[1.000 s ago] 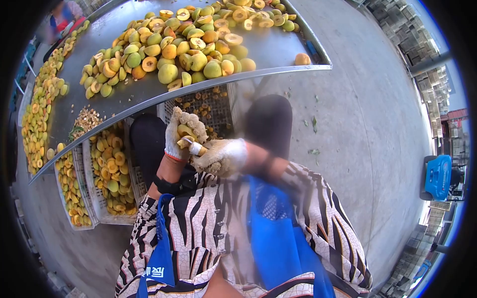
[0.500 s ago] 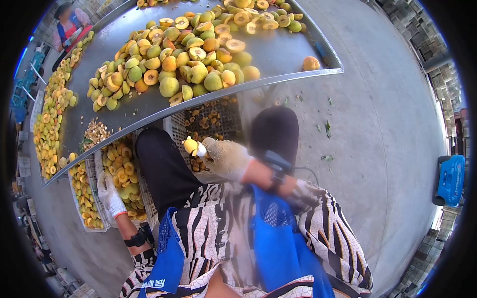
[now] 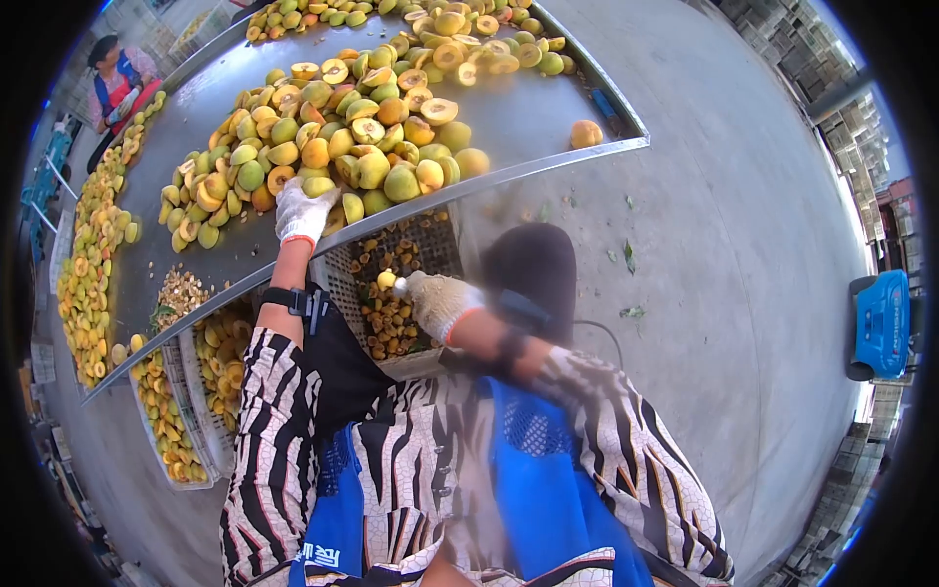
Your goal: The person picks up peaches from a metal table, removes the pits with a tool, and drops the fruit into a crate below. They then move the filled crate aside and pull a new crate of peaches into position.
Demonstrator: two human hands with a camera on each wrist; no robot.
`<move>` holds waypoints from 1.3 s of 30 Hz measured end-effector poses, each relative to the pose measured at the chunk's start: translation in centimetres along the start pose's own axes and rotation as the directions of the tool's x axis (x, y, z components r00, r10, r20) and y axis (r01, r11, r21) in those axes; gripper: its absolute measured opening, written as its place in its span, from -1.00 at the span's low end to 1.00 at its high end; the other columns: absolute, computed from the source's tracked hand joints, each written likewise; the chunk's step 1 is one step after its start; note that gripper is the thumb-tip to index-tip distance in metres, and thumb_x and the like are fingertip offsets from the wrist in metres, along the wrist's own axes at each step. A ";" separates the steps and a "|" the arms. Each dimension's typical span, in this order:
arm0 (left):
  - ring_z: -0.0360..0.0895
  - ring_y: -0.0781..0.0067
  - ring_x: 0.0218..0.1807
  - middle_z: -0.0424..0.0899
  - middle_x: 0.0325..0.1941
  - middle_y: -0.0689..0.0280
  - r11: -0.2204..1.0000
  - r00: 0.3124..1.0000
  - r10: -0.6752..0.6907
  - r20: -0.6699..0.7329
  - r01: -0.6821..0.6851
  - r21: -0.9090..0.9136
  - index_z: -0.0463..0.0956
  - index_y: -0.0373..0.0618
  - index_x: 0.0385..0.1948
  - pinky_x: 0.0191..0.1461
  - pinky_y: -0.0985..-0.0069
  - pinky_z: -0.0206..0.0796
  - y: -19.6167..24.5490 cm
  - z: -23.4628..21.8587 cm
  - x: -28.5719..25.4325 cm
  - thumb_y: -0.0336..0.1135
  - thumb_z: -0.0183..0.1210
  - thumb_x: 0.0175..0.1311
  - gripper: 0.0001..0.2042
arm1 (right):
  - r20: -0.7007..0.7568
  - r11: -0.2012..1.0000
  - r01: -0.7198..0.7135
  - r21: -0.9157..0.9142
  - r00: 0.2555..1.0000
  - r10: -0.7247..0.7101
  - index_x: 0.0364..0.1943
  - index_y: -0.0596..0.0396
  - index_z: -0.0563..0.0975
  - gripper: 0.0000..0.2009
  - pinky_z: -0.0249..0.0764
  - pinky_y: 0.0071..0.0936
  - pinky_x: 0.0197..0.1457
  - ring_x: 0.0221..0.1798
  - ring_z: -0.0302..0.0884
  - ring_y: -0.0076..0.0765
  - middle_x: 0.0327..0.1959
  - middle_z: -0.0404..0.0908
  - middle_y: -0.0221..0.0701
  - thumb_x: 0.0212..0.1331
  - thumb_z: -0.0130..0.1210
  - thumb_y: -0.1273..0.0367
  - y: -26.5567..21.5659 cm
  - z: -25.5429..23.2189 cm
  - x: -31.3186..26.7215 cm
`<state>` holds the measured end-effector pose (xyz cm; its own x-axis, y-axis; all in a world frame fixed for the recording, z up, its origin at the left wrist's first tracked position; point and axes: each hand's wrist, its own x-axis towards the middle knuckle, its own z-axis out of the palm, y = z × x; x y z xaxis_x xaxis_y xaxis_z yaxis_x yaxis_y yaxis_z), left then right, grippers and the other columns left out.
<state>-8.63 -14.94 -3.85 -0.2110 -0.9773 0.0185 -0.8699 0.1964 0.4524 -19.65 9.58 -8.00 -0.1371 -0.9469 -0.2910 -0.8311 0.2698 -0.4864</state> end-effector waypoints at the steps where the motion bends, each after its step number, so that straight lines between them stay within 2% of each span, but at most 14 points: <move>1: 0.53 0.01 0.21 0.53 0.23 -0.04 0.985 1.000 0.013 0.012 -0.011 -0.172 0.43 -0.24 0.24 0.27 0.23 0.39 -0.7 0.0 0.4 0.04 0.46 -0.01 -0.22 | -0.046 0.999 -0.001 0.046 0.999 0.003 -0.16 0.05 0.54 -0.76 0.57 -0.10 -0.14 -0.17 0.68 0.05 -0.27 0.70 -0.15 0.18 0.19 0.25 -0.7 -1.0 -0.6; 3: 0.64 0.13 0.05 0.65 0.08 0.00 0.861 0.998 0.058 -0.017 -0.058 -0.505 0.43 -0.35 0.21 0.17 0.34 0.44 -3.1 0.2 0.5 -0.15 0.50 -0.01 -0.26 | -0.142 0.987 -0.003 0.159 0.989 0.026 -0.16 0.02 0.50 -0.80 0.54 -0.03 -0.18 -0.20 0.67 0.09 -0.31 0.69 -0.13 0.26 0.13 0.23 -2.3 -1.9 -2.0; 4: 0.64 0.21 0.03 0.65 0.02 0.06 0.680 1.000 0.002 -0.025 -0.020 -0.733 0.42 -0.36 0.19 0.12 0.38 0.49 -4.0 0.3 -0.1 -0.25 0.42 0.11 -0.38 | -0.225 0.982 0.029 0.184 0.974 0.014 -0.16 0.01 0.49 -0.78 0.54 -0.02 -0.18 -0.21 0.66 0.10 -0.32 0.68 -0.12 0.24 0.15 0.23 -2.7 -2.0 -2.3; 6: 0.64 0.13 0.02 0.62 0.01 0.09 0.127 0.992 0.069 0.110 0.101 -0.987 0.41 -0.30 0.18 0.12 0.29 0.53 -6.5 -0.5 -1.6 -0.36 0.28 0.24 -0.52 | -0.373 0.970 0.100 0.223 0.928 -0.010 -0.15 0.01 0.47 -0.75 0.53 -0.02 -0.18 -0.22 0.65 0.12 -0.34 0.67 -0.12 0.22 0.18 0.21 -3.3 -1.7 -3.2; 9: 0.53 -0.18 0.14 0.50 0.15 -0.03 -0.433 0.934 0.318 0.161 0.295 -0.852 0.37 -0.22 0.21 0.21 -0.02 0.49 -7.0 -3.9 -6.5 -0.35 0.17 0.28 -0.54 | -0.185 0.960 0.016 0.278 0.982 0.037 -0.14 0.00 0.45 -0.72 0.52 0.00 -0.18 -0.21 0.64 0.13 -0.34 0.67 -0.12 0.21 0.19 0.18 -3.3 -0.4 -2.5; 12: 0.42 -0.20 0.27 0.50 0.15 -0.08 -0.614 0.884 0.427 0.193 0.440 -0.655 0.36 -0.28 0.21 0.35 -0.11 0.37 -5.8 -6.9 -11.3 -0.23 0.15 0.33 -0.53 | -0.252 0.938 -0.083 0.337 0.952 0.175 -0.17 0.00 0.46 -0.73 0.52 0.01 -0.17 -0.21 0.64 0.13 -0.33 0.67 -0.12 0.21 0.18 0.17 -6.3 -1.3 -3.2; 15: 0.45 -0.21 0.23 0.50 0.15 -0.10 -0.635 0.866 0.432 0.253 0.491 -0.596 0.40 -0.25 0.18 0.27 -0.10 0.44 -6.7 -6.1 -12.7 0.00 0.11 0.39 -0.48 | -0.321 0.970 -0.005 0.241 0.943 0.085 -0.17 0.02 0.49 -0.75 0.52 0.01 -0.15 -0.21 0.63 0.16 -0.32 0.68 -0.09 0.22 0.17 0.19 -5.8 0.1 -2.2; 18: 0.54 -0.16 0.15 0.55 0.10 -0.08 -0.566 0.853 0.378 0.359 0.520 -0.639 0.43 -0.19 0.16 0.15 -0.06 0.55 -6.8 -5.2 -13.3 0.16 -0.03 0.45 -0.44 | -0.086 0.984 -0.023 0.178 0.996 0.039 -0.16 0.05 0.51 -0.75 0.53 -0.01 -0.12 -0.19 0.63 0.18 -0.30 0.67 -0.05 0.23 0.15 0.20 -4.8 0.5 -1.3; 20: 0.57 -0.12 0.11 0.57 0.07 -0.06 -0.529 0.857 0.330 0.397 0.516 -0.674 0.44 -0.18 0.15 0.12 -0.05 0.57 -6.8 -4.7 -14.1 0.17 -0.08 0.48 -0.45 | -0.127 0.971 -0.021 0.238 0.990 0.053 -0.15 0.08 0.53 -0.75 0.52 -0.01 -0.05 -0.13 0.62 0.20 -0.27 0.67 -0.02 0.23 0.13 0.22 -4.8 0.5 -1.8; 24: 0.60 -0.04 0.07 0.60 0.06 -0.01 -0.484 0.843 0.313 0.438 0.538 -0.690 0.47 -0.20 0.12 0.08 0.06 0.58 -6.1 -4.3 -15.1 0.07 -0.08 0.51 -0.51 | -0.154 0.941 -0.041 0.337 0.983 0.098 -0.12 0.12 0.54 -0.69 0.51 -0.03 0.02 -0.06 0.61 0.18 -0.22 0.67 -0.03 0.21 0.15 0.18 -7.2 -2.0 -3.4; 30: 0.62 0.17 0.04 0.62 0.01 0.10 -0.321 0.882 0.264 0.391 0.463 -0.826 0.48 -0.26 0.05 0.15 0.28 0.54 -6.5 -2.4 -16.8 -0.33 0.00 0.39 -0.71 | -0.141 0.868 -0.012 0.497 0.985 0.095 -0.05 0.12 0.55 -0.65 0.52 -0.14 0.03 -0.02 0.63 0.11 -0.15 0.68 -0.05 0.20 0.20 0.18 -9.3 -3.4 -5.0; 34: 0.61 0.32 -0.03 0.63 -0.06 0.18 -0.244 0.897 0.205 0.391 0.434 -0.867 0.52 -0.27 0.04 0.09 0.39 0.55 -6.5 -1.4 -17.5 -0.38 0.05 0.42 -0.75 | -0.204 0.528 0.097 0.844 0.968 0.149 -0.07 0.13 0.59 -0.63 0.55 -0.28 -0.04 -0.16 0.67 -0.24 -0.23 0.70 -0.18 0.18 0.26 0.16 -8.9 -1.5 -3.9; 36: 0.60 0.38 -0.04 0.64 -0.07 0.22 -0.252 0.879 0.179 0.441 0.474 -0.843 0.55 -0.27 0.02 0.08 0.44 0.53 -6.4 -0.8 -17.8 -0.34 0.05 0.46 -0.75 | -0.145 0.497 0.049 0.866 0.977 0.156 -0.04 0.11 0.61 -0.61 0.55 -0.36 -0.04 -0.17 0.63 -0.42 -0.21 0.71 -0.30 0.20 0.27 0.13 -8.9 -1.8 -4.0; 39: 0.58 0.43 0.02 0.65 -0.01 0.25 -0.148 0.938 0.215 0.272 0.307 -0.940 0.55 -0.29 0.04 0.16 0.49 0.44 -4.6 -0.2 -19.3 -0.26 0.00 0.54 -0.70 | -0.194 0.412 0.162 0.897 0.980 0.037 0.02 0.08 0.61 -0.61 0.56 -0.44 -0.03 -0.16 0.61 -0.49 -0.16 0.71 -0.35 0.24 0.26 0.14 -8.5 -0.2 -2.7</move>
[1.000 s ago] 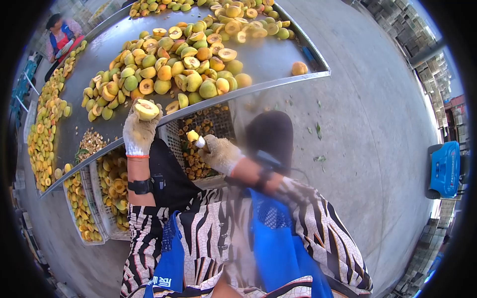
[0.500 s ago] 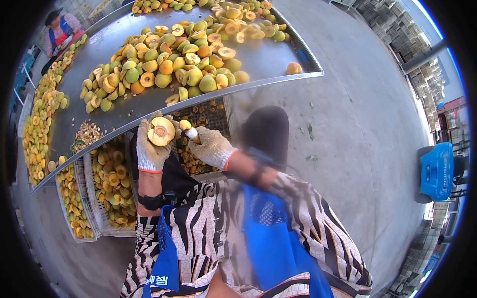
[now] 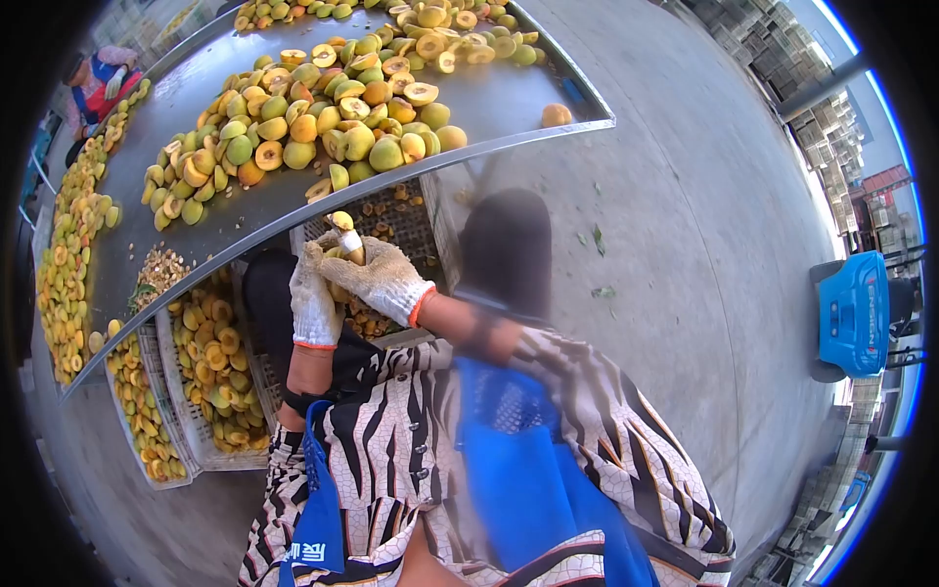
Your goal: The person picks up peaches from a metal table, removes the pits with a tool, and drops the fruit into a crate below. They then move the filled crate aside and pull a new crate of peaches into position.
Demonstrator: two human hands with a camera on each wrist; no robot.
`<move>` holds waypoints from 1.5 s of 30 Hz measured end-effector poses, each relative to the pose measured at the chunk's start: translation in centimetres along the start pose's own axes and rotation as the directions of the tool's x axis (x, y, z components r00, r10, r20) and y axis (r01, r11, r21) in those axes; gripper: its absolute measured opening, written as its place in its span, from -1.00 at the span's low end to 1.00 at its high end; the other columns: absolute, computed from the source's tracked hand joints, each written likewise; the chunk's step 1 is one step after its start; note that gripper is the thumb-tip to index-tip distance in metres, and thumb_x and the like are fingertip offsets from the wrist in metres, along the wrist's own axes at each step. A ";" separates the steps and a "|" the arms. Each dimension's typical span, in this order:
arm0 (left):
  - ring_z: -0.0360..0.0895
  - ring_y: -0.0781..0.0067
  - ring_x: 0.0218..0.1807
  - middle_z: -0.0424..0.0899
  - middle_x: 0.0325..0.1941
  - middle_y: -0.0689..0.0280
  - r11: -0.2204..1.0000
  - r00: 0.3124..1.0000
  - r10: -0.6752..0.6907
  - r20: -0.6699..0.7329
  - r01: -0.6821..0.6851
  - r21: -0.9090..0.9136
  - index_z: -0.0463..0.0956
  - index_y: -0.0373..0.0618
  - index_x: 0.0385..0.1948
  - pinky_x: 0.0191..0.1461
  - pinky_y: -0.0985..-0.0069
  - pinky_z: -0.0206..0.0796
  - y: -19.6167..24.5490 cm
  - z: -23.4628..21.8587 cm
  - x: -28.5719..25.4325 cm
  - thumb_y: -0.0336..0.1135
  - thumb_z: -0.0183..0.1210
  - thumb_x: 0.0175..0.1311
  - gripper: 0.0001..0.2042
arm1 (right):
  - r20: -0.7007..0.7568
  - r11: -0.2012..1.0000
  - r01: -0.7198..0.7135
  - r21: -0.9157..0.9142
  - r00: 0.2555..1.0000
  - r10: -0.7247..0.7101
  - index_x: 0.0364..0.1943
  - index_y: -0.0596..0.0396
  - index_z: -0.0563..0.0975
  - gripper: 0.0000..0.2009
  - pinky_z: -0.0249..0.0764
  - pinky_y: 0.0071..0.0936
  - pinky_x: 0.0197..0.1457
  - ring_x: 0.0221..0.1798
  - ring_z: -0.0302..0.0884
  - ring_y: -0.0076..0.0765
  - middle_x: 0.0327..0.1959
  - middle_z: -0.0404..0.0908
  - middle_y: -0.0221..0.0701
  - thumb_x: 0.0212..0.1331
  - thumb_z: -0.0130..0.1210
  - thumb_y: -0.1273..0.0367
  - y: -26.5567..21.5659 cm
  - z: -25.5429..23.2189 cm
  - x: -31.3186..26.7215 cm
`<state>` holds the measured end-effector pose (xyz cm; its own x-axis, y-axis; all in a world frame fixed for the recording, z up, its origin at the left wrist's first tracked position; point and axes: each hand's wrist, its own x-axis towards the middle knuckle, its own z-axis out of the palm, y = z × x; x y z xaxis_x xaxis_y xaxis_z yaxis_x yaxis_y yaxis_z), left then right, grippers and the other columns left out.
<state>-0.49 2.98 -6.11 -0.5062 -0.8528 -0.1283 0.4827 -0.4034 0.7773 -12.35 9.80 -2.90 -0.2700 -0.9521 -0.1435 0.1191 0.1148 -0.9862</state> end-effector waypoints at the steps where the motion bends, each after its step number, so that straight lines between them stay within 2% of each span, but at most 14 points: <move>1: 0.58 0.44 0.04 0.65 0.01 0.25 0.998 0.999 0.044 0.018 -0.045 0.040 0.55 -0.30 0.05 0.19 0.49 0.43 -0.3 0.3 -0.2 -0.25 -0.01 0.55 -0.70 | -0.001 0.999 -0.014 0.032 1.000 0.014 0.03 0.08 0.61 -0.62 0.56 -0.45 -0.04 -0.16 0.61 -0.50 -0.16 0.71 -0.36 0.25 0.26 0.15 -0.2 0.0 -0.2; 7: 0.55 0.47 0.07 0.65 0.01 0.27 0.992 0.996 0.083 0.036 -0.086 0.092 0.54 -0.31 0.06 0.21 0.49 0.39 0.2 1.0 -1.0 -0.21 -0.03 0.57 -0.67 | -0.039 0.995 -0.100 -0.002 0.994 0.099 0.04 0.08 0.59 -0.71 0.56 -0.49 -0.07 -0.20 0.58 -0.56 -0.21 0.68 -0.41 0.28 0.17 0.30 -2.3 -0.1 -1.3; 10: 0.58 0.45 -0.02 0.65 -0.05 0.28 0.992 0.997 0.082 0.011 -0.083 0.099 0.55 -0.29 0.02 0.11 0.49 0.44 0.1 1.1 -0.9 -0.18 -0.02 0.57 -0.67 | -0.087 0.993 0.055 -0.108 0.994 -0.065 -0.03 0.12 0.57 -0.71 0.57 -0.38 -0.07 -0.19 0.66 -0.36 -0.23 0.70 -0.29 0.25 0.17 0.28 -1.3 -0.1 -1.7; 15: 0.65 0.36 -0.22 0.66 -0.16 0.27 0.996 0.975 -0.016 -0.223 -0.004 -0.088 0.56 -0.16 -0.11 -0.14 0.39 0.59 3.1 0.2 0.4 -0.01 -0.03 0.53 -0.63 | -0.187 0.800 -0.139 -0.584 0.982 0.034 -0.12 0.18 0.51 -0.64 0.53 -0.10 -0.04 -0.10 0.63 0.18 -0.23 0.66 0.01 0.19 0.18 0.17 -0.5 -2.4 -1.9; 19: 0.65 0.42 -0.16 0.66 -0.15 0.26 0.952 0.996 0.057 -0.063 -0.035 0.304 0.58 -0.22 -0.01 -0.07 0.51 0.56 2.6 -1.1 0.3 -0.27 0.18 0.42 -0.75 | -0.088 0.715 -0.157 -0.681 0.987 0.133 -0.11 0.14 0.52 -0.68 0.52 -0.06 0.00 -0.06 0.62 0.17 -0.21 0.67 -0.02 0.20 0.18 0.20 -1.1 -2.9 -2.6; 20: 0.64 0.44 -0.14 0.66 -0.14 0.26 0.901 0.997 0.063 -0.035 -0.042 0.431 0.58 -0.24 0.01 -0.05 0.53 0.55 2.6 -0.2 -0.1 -0.32 0.23 0.39 -0.74 | -0.051 0.666 -0.133 -0.734 0.989 0.142 -0.10 0.12 0.52 -0.69 0.52 -0.05 0.01 -0.06 0.62 0.17 -0.21 0.67 -0.03 0.20 0.18 0.21 -1.1 -2.8 -2.5; 23: 0.64 0.36 -0.05 0.68 -0.12 0.24 0.316 0.890 0.311 0.333 -0.427 0.847 0.62 -0.24 -0.02 0.10 0.48 0.51 2.1 0.0 -0.1 -0.36 0.41 0.16 -0.64 | 0.044 0.495 -0.021 -0.869 0.992 0.120 -0.06 0.04 0.53 -0.74 0.53 -0.04 0.01 -0.06 0.64 0.13 -0.19 0.69 -0.09 0.21 0.13 0.27 -0.9 -3.1 -2.4; 26: 0.65 0.27 -0.05 0.68 -0.11 0.21 -0.012 0.935 0.245 0.255 -0.260 0.965 0.64 -0.23 -0.06 0.13 0.42 0.51 2.7 0.2 -0.4 -0.30 0.44 0.09 -0.63 | 0.134 0.332 0.103 -0.938 0.989 0.070 -0.07 0.02 0.53 -0.77 0.54 -0.07 -0.02 -0.07 0.65 0.11 -0.20 0.70 -0.12 0.22 0.09 0.31 0.2 -3.6 -2.4; 29: 0.67 0.17 -0.10 0.68 -0.09 0.16 0.091 0.954 0.216 0.207 -0.231 0.969 0.63 -0.23 -0.05 0.07 0.29 0.56 1.6 -1.2 0.1 -0.25 0.39 0.19 -0.66 | 0.077 0.381 0.051 -0.923 0.996 0.053 -0.09 0.02 0.54 -0.78 0.55 -0.08 -0.05 -0.10 0.66 0.10 -0.22 0.70 -0.14 0.22 0.07 0.31 -0.1 -3.5 -2.4; 31: 0.68 0.11 -0.13 0.68 -0.12 0.14 0.829 0.997 0.029 -0.075 0.018 0.559 0.61 -0.21 -0.04 0.00 0.21 0.58 0.7 -2.6 0.8 -0.14 0.27 0.31 -0.66 | 0.002 0.497 -0.036 -0.867 0.997 0.077 -0.11 0.04 0.53 -0.79 0.54 -0.07 -0.07 -0.12 0.65 0.11 -0.23 0.70 -0.13 0.23 0.08 0.28 0.7 -3.7 -2.1; 32: 0.68 0.07 -0.15 0.69 -0.13 0.13 0.976 0.982 -0.136 -0.135 0.156 0.153 0.61 -0.21 -0.04 -0.03 0.16 0.59 0.4 -3.2 1.1 -0.08 0.21 0.37 -0.64 | 0.004 0.500 -0.021 -0.866 0.999 0.048 -0.15 0.05 0.53 -0.80 0.54 -0.06 -0.10 -0.15 0.65 0.11 -0.28 0.68 -0.11 0.23 0.09 0.28 1.5 -3.9 -2.1; 35: 0.66 0.07 -0.20 0.69 -0.23 0.18 0.861 0.919 -0.394 0.006 0.371 -0.348 0.60 -0.14 -0.12 -0.08 0.03 0.56 2.4 -3.0 1.1 0.10 0.06 0.44 -0.57 | 0.015 0.535 0.001 -0.845 1.000 0.022 -0.20 0.07 0.53 -0.79 0.52 -0.05 -0.13 -0.18 0.65 0.11 -0.34 0.66 -0.08 0.24 0.11 0.24 0.5 -3.2 -2.1; 38: 0.67 0.06 -0.15 0.70 -0.19 0.11 0.871 0.908 -0.414 -0.061 0.375 -0.319 0.58 -0.19 -0.09 -0.03 0.13 0.57 1.6 -2.8 1.2 0.16 -0.11 0.50 -0.47 | 0.028 0.578 -0.033 -0.815 0.995 0.097 -0.11 0.04 0.49 -0.73 0.52 -0.03 -0.08 -0.14 0.63 0.12 -0.28 0.67 -0.11 0.27 0.10 0.18 -1.8 -1.8 -3.3; 45: 0.68 0.11 -0.12 0.72 -0.17 0.07 0.895 0.917 -0.398 0.031 0.395 -0.207 0.58 -0.25 -0.09 0.01 0.18 0.57 0.8 -2.5 0.5 0.16 -0.18 0.53 -0.42 | 0.367 0.442 0.369 -0.818 0.925 -0.093 -0.08 0.06 0.49 -0.73 0.53 -0.05 -0.05 -0.14 0.64 0.09 -0.25 0.68 -0.12 0.26 0.10 0.23 4.6 -2.6 -1.5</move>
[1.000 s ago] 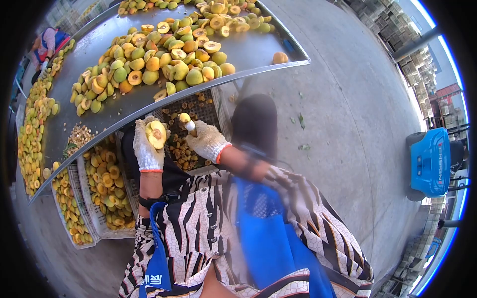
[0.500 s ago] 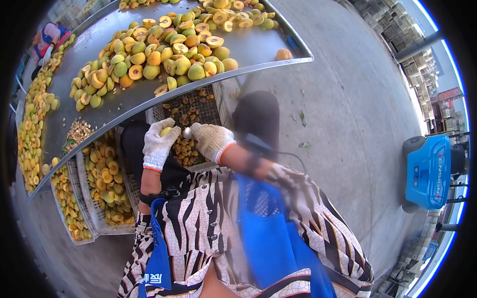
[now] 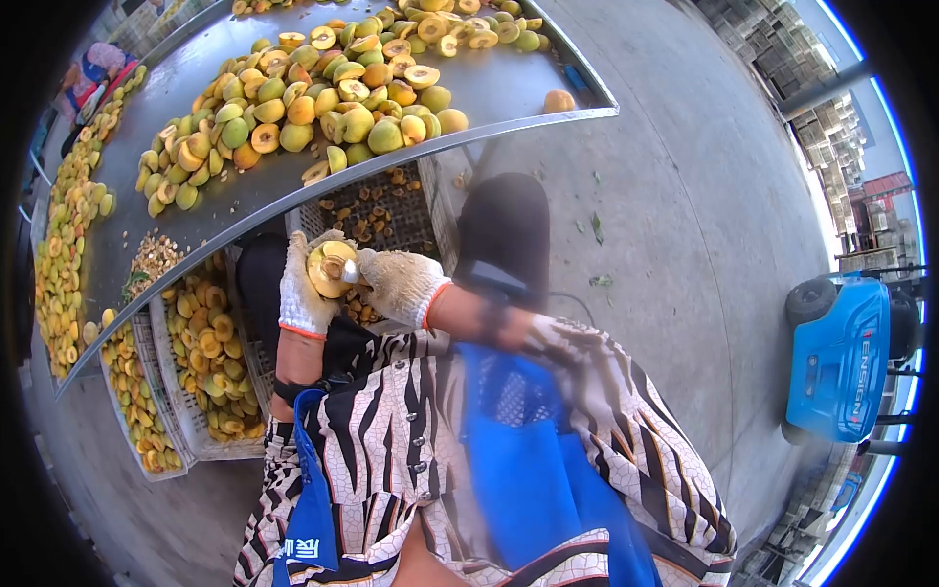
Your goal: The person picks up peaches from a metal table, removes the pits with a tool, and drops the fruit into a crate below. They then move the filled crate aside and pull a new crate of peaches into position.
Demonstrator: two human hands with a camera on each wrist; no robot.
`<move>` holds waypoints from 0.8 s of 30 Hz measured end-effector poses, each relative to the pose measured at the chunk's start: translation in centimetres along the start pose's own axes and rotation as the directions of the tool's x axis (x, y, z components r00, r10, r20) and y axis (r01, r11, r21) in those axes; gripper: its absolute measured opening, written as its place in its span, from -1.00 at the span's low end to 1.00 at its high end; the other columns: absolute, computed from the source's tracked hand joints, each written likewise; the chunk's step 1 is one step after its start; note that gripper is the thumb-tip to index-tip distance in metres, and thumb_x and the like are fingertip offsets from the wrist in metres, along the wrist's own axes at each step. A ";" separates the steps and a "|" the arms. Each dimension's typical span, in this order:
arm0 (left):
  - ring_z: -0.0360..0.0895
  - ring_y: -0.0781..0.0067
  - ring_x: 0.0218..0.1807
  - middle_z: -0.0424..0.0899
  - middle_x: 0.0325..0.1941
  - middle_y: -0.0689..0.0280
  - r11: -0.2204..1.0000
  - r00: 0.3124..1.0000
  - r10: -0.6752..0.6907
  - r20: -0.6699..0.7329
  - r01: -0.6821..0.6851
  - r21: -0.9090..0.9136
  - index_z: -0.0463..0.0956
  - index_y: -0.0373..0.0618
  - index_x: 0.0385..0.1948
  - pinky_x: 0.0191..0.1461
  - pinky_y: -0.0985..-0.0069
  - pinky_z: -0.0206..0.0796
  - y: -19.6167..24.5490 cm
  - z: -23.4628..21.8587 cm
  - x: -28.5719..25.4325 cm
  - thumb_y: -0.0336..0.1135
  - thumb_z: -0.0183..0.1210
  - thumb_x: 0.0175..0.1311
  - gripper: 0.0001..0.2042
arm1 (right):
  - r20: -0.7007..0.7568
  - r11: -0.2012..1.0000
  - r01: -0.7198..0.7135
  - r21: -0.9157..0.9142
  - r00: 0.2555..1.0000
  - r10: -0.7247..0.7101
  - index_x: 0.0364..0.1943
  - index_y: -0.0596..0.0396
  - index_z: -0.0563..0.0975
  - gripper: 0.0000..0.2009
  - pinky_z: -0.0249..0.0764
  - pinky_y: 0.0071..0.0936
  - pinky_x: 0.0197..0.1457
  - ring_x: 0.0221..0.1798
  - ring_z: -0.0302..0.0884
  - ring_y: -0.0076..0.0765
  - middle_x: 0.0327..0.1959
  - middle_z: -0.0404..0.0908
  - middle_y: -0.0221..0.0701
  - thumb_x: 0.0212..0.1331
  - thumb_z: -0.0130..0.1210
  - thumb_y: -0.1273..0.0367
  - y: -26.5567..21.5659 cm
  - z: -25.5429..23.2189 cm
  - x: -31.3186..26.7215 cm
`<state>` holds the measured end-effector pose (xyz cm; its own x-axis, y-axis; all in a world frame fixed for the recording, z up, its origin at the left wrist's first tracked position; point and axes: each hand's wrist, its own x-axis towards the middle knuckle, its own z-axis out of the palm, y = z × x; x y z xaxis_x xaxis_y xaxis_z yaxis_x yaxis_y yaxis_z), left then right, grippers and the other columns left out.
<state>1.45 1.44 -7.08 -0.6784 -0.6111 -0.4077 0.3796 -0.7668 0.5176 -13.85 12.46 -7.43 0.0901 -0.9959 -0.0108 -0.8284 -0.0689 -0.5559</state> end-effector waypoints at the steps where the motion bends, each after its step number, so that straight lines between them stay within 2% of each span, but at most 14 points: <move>1: 0.68 0.11 -0.13 0.72 -0.17 0.07 1.000 1.000 0.006 -0.007 -0.006 0.005 0.58 -0.26 -0.09 0.01 0.19 0.57 -0.1 0.1 0.0 0.17 -0.18 0.53 -0.42 | 0.001 1.000 0.027 -0.008 1.000 -0.027 -0.07 0.06 0.48 -0.73 0.53 -0.05 -0.05 -0.14 0.64 0.09 -0.25 0.68 -0.12 0.25 0.10 0.23 0.3 0.4 0.1; 7: 0.69 0.14 -0.20 0.72 -0.23 0.04 1.000 0.998 0.008 -0.054 -0.007 0.018 0.58 -0.36 -0.15 -0.04 0.25 0.59 -0.8 0.1 0.3 0.17 -0.18 0.53 -0.38 | 0.110 0.999 -0.020 -0.025 0.994 0.022 -0.03 0.06 0.47 -0.69 0.55 -0.07 -0.06 -0.11 0.64 0.10 -0.24 0.69 -0.13 0.19 0.15 0.26 0.1 -0.7 -0.5; 11: 0.69 0.15 -0.25 0.72 -0.27 0.04 0.996 0.996 -0.025 -0.081 0.032 0.080 0.60 -0.38 -0.22 -0.08 0.26 0.60 -1.2 0.5 0.0 0.18 -0.18 0.52 -0.35 | 0.254 0.990 -0.137 -0.016 0.957 0.137 0.04 0.06 0.46 -0.64 0.55 -0.07 -0.07 -0.10 0.65 0.10 -0.22 0.69 -0.12 0.18 0.17 0.26 -2.8 -5.9 -1.0; 13: 0.68 0.16 -0.27 0.72 -0.29 0.04 0.992 0.995 -0.035 -0.098 0.046 0.118 0.60 -0.39 -0.24 -0.10 0.27 0.60 -1.5 0.5 -0.1 0.18 -0.18 0.52 -0.34 | 0.295 0.981 -0.192 -0.024 0.936 0.190 0.05 0.05 0.46 -0.63 0.55 -0.07 -0.08 -0.10 0.65 0.11 -0.21 0.70 -0.11 0.18 0.18 0.26 -3.1 -6.6 -1.1; 17: 0.68 0.17 -0.31 0.71 -0.31 0.03 0.985 0.984 -0.015 -0.175 0.045 0.168 0.60 -0.39 -0.26 -0.15 0.30 0.60 -2.1 0.4 0.4 0.20 -0.18 0.51 -0.33 | 0.311 0.972 -0.232 -0.027 0.922 0.229 0.04 0.06 0.46 -0.64 0.56 -0.07 -0.08 -0.11 0.65 0.13 -0.22 0.69 -0.08 0.19 0.18 0.26 -2.2 -5.1 -1.1; 20: 0.67 0.18 -0.34 0.70 -0.34 0.04 0.984 0.976 -0.021 -0.217 0.058 0.167 0.59 -0.39 -0.28 -0.18 0.31 0.59 -2.3 0.2 0.7 0.20 -0.17 0.50 -0.34 | 0.323 0.978 -0.207 -0.018 0.925 0.201 0.01 0.09 0.47 -0.65 0.56 -0.07 -0.07 -0.10 0.66 0.13 -0.21 0.69 -0.07 0.19 0.18 0.27 -2.7 -6.0 -1.2; 24: 0.66 0.20 -0.38 0.69 -0.37 0.06 0.975 0.964 0.021 -0.263 0.038 0.220 0.59 -0.37 -0.29 -0.23 0.33 0.59 -2.6 0.4 0.8 0.19 -0.16 0.50 -0.36 | 0.372 0.956 -0.291 -0.045 0.883 0.286 -0.02 0.12 0.48 -0.64 0.56 -0.06 -0.05 -0.08 0.66 0.12 -0.20 0.69 -0.07 0.15 0.22 0.26 -3.2 -6.7 -1.1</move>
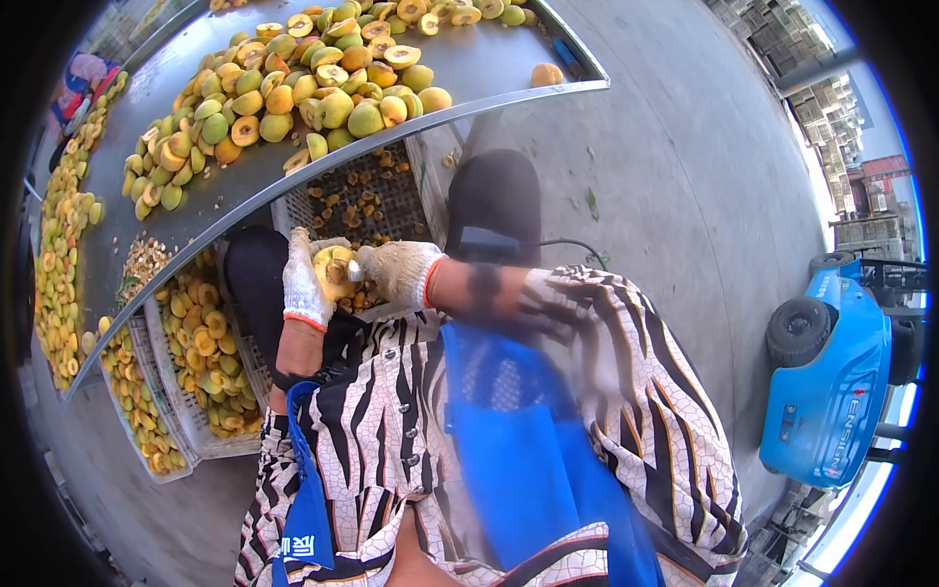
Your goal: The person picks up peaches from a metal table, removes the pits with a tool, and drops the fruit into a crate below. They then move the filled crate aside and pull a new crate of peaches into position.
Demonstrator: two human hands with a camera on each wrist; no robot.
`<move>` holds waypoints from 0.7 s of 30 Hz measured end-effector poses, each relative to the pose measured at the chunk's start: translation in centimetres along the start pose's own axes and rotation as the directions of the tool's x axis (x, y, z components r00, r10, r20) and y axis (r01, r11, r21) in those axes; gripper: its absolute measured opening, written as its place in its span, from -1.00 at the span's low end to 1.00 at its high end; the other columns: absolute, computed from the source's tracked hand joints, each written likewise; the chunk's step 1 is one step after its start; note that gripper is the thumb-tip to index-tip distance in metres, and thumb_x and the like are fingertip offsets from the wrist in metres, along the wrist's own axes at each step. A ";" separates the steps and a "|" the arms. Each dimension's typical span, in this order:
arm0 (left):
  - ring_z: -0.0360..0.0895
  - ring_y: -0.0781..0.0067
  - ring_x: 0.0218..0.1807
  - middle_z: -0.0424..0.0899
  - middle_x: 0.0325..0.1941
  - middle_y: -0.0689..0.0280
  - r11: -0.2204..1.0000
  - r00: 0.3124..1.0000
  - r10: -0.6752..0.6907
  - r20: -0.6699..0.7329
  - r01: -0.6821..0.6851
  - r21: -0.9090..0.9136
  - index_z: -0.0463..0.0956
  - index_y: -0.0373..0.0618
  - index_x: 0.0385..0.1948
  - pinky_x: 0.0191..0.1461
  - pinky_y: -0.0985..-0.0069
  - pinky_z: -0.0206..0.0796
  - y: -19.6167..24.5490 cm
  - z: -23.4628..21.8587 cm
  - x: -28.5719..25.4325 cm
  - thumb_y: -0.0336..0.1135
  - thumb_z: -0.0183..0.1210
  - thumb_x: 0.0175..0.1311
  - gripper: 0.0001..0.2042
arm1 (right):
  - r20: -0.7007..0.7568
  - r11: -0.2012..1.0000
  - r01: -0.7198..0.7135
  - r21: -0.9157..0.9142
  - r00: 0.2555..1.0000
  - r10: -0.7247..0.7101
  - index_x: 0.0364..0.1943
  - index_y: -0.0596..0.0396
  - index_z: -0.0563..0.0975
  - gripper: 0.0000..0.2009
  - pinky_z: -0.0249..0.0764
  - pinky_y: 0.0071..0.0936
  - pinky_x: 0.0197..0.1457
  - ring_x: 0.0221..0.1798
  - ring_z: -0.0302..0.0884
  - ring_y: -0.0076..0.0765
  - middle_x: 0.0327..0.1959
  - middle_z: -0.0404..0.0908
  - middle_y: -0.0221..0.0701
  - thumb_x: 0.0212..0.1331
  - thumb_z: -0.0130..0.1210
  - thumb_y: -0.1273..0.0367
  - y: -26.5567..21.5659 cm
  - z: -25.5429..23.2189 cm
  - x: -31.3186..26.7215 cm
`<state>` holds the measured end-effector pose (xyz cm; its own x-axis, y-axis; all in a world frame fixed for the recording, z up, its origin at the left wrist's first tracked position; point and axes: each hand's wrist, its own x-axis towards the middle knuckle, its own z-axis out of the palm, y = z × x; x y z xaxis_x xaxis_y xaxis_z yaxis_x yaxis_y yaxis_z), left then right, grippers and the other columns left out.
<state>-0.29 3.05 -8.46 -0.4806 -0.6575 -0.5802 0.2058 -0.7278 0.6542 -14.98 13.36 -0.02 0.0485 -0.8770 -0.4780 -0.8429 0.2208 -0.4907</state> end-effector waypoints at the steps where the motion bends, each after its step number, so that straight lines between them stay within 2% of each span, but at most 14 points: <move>1: 0.66 0.21 -0.39 0.69 -0.38 0.06 0.999 1.000 0.019 -0.010 -0.018 0.046 0.59 -0.36 -0.30 -0.24 0.34 0.59 -0.1 -0.2 0.0 0.18 -0.15 0.50 -0.36 | 0.014 0.999 0.012 0.048 1.000 -0.013 -0.03 0.13 0.48 -0.62 0.56 -0.07 -0.04 -0.07 0.66 0.11 -0.20 0.69 -0.07 0.12 0.25 0.25 0.2 0.2 0.2; 3: 0.65 0.22 -0.42 0.69 -0.39 0.07 0.989 0.998 0.062 -0.027 -0.058 0.136 0.59 -0.35 -0.30 -0.26 0.36 0.59 -0.3 -0.4 0.3 0.16 -0.15 0.50 -0.38 | -0.048 0.997 0.076 0.034 0.996 -0.074 -0.04 0.14 0.48 -0.62 0.55 -0.08 -0.04 -0.07 0.66 0.11 -0.21 0.69 -0.06 0.11 0.25 0.26 0.8 1.2 0.6; 4: 0.65 0.23 -0.42 0.69 -0.39 0.08 0.990 0.997 0.068 -0.032 -0.064 0.123 0.59 -0.35 -0.31 -0.27 0.37 0.58 -0.5 -0.4 0.4 0.16 -0.15 0.51 -0.38 | -0.079 0.994 0.105 0.029 0.992 -0.103 -0.04 0.14 0.48 -0.62 0.55 -0.08 -0.04 -0.07 0.66 0.12 -0.22 0.69 -0.06 0.11 0.26 0.26 1.0 1.7 0.7; 7: 0.65 0.25 -0.44 0.69 -0.41 0.10 0.992 0.997 0.073 -0.041 -0.068 0.102 0.60 -0.34 -0.32 -0.29 0.40 0.58 -0.7 -0.2 0.4 0.15 -0.15 0.51 -0.38 | -0.005 0.999 0.030 -0.020 1.000 -0.030 -0.03 0.13 0.49 -0.63 0.55 -0.08 -0.04 -0.06 0.66 0.12 -0.22 0.69 -0.05 0.11 0.25 0.27 0.6 0.7 0.6; 9: 0.65 0.26 -0.44 0.69 -0.41 0.11 0.992 0.996 0.073 -0.047 -0.068 0.107 0.60 -0.34 -0.33 -0.31 0.40 0.58 -0.5 -0.4 0.6 0.16 -0.16 0.51 -0.38 | -0.046 0.999 0.045 0.019 0.998 -0.044 -0.03 0.13 0.50 -0.63 0.55 -0.09 -0.03 -0.06 0.66 0.12 -0.22 0.70 -0.06 0.12 0.24 0.28 1.2 1.8 1.2; 12: 0.65 0.26 -0.45 0.69 -0.41 0.11 0.957 0.991 0.125 -0.056 -0.106 0.270 0.61 -0.34 -0.33 -0.33 0.41 0.58 -0.7 -0.7 0.6 0.17 -0.18 0.51 -0.36 | -0.026 0.997 0.042 0.066 0.999 -0.040 0.00 0.12 0.51 -0.64 0.55 -0.10 -0.01 -0.04 0.66 0.11 -0.19 0.70 -0.07 0.13 0.22 0.31 1.5 2.7 1.6; 15: 0.67 0.26 -0.39 0.70 -0.38 0.10 0.968 0.995 0.084 -0.060 -0.067 0.241 0.60 -0.33 -0.30 -0.26 0.38 0.59 -1.1 -1.2 1.4 0.20 -0.18 0.50 -0.35 | -0.012 0.999 0.031 0.044 0.999 -0.030 0.02 0.10 0.52 -0.66 0.54 -0.12 0.02 -0.02 0.65 0.09 -0.15 0.70 -0.07 0.14 0.18 0.34 1.5 2.4 1.5; 16: 0.67 0.25 -0.35 0.70 -0.34 0.09 0.982 0.998 0.060 -0.005 -0.058 0.182 0.59 -0.33 -0.26 -0.21 0.36 0.59 -0.9 -1.5 1.3 0.22 -0.18 0.50 -0.35 | -0.014 0.999 0.031 0.027 0.999 -0.030 0.02 0.10 0.52 -0.66 0.54 -0.12 0.04 -0.01 0.65 0.09 -0.14 0.69 -0.07 0.15 0.16 0.35 1.3 2.3 1.6; 18: 0.68 0.24 -0.25 0.70 -0.26 0.07 0.998 0.994 0.023 0.110 -0.030 0.061 0.57 -0.33 -0.18 -0.10 0.32 0.59 0.5 -1.3 0.6 0.26 -0.18 0.49 -0.33 | -0.070 0.994 0.088 0.057 0.994 -0.084 -0.05 0.12 0.57 -0.66 0.54 -0.13 0.05 -0.02 0.64 0.10 -0.15 0.69 -0.05 0.14 0.14 0.23 2.5 4.6 4.3; 19: 0.66 0.21 -0.11 0.68 -0.17 0.05 0.995 0.994 0.048 0.097 -0.039 -0.093 0.53 -0.30 -0.06 0.05 0.28 0.55 0.7 -0.4 -0.1 0.28 -0.19 0.48 -0.33 | -0.109 0.991 0.112 0.074 0.989 -0.104 -0.12 0.13 0.62 -0.62 0.56 -0.14 0.01 -0.07 0.65 0.11 -0.20 0.69 -0.05 0.14 0.13 0.12 3.0 5.5 5.4; 20: 0.64 0.18 -0.07 0.67 -0.12 0.04 0.984 0.984 0.139 0.108 -0.125 -0.129 0.50 -0.29 0.01 0.10 0.27 0.54 0.7 -0.1 -0.7 0.26 -0.20 0.50 -0.35 | -0.149 0.983 0.093 0.157 0.986 -0.069 -0.18 0.11 0.64 -0.64 0.57 -0.13 -0.03 -0.11 0.65 0.11 -0.27 0.69 -0.06 0.14 0.10 0.12 2.1 4.6 4.7; 21: 0.64 0.22 -0.18 0.68 -0.15 0.10 0.978 0.977 0.186 0.100 -0.175 -0.111 0.51 -0.24 -0.01 -0.08 0.32 0.55 0.6 0.3 -0.9 0.24 -0.19 0.51 -0.38 | -0.188 0.967 0.080 0.241 0.982 -0.035 -0.23 0.09 0.66 -0.65 0.58 -0.12 -0.08 -0.16 0.65 0.11 -0.34 0.68 -0.07 0.15 0.08 0.12 1.2 3.7 3.9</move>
<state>0.06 3.27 -7.39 -0.5168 -0.7585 -0.3970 0.3800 -0.6188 0.6875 -13.87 11.77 -5.16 -0.0239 -0.9486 -0.3155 -0.6825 0.2461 -0.6882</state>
